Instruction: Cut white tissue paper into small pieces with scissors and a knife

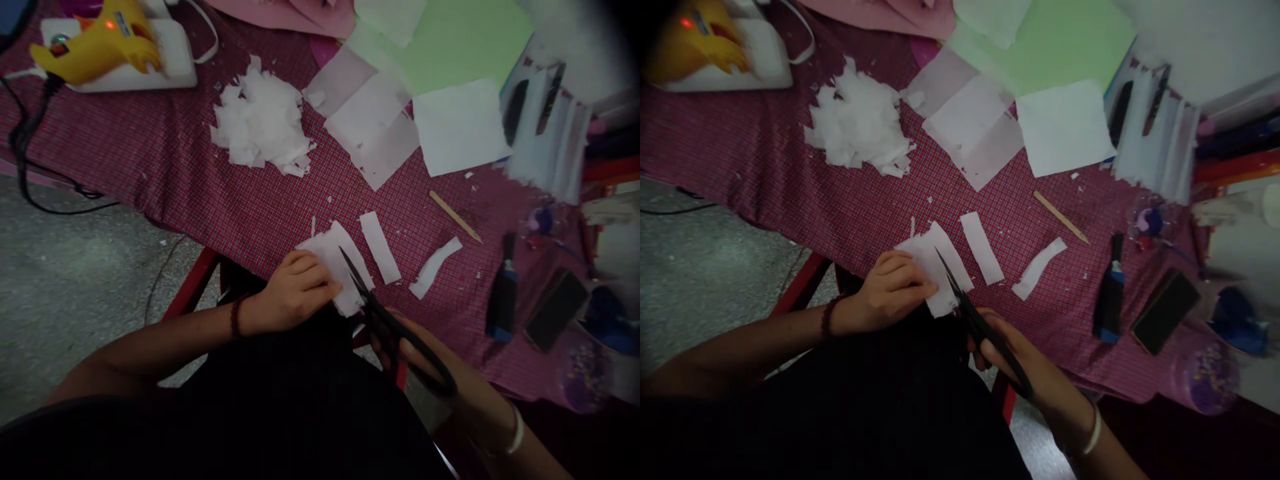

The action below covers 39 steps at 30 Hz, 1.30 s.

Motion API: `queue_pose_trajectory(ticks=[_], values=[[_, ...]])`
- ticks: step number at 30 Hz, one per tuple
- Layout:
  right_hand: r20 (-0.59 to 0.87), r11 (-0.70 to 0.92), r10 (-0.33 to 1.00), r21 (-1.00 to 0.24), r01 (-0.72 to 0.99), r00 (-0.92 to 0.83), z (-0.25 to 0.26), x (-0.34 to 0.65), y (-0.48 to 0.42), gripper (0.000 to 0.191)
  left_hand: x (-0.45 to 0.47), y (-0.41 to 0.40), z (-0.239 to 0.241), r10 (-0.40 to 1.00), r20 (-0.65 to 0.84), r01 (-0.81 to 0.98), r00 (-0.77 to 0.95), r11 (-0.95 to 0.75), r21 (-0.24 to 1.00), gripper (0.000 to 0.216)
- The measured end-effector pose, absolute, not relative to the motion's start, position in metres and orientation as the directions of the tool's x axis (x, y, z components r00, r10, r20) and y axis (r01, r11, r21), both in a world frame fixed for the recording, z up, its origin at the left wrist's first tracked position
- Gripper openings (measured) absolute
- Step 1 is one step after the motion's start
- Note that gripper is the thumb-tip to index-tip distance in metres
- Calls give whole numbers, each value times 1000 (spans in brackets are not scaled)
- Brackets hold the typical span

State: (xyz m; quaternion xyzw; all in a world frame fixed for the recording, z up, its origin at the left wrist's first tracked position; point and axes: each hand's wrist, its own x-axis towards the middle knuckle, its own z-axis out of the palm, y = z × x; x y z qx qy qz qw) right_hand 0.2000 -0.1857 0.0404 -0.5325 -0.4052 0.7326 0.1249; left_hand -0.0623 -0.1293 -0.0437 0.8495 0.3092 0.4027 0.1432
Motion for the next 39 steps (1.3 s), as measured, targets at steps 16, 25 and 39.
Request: queue_pose_trajectory(ticks=[16, 25, 39], values=[[-758, -672, 584, -652, 352, -289, 32, 182, -188, 54, -61, -137, -39, 643, 555, 391, 527, -764, 514, 18], [-711, -623, 584, -702, 346, -392, 47, 183, -170, 54, -61, -135, -39, 644, 563, 379, 518, -763, 524, 15], [-727, -642, 604, -687, 341, -328, 36, 173, -157, 51, -62, -137, -44, 649, 518, 399, 557, -756, 519, 18]])
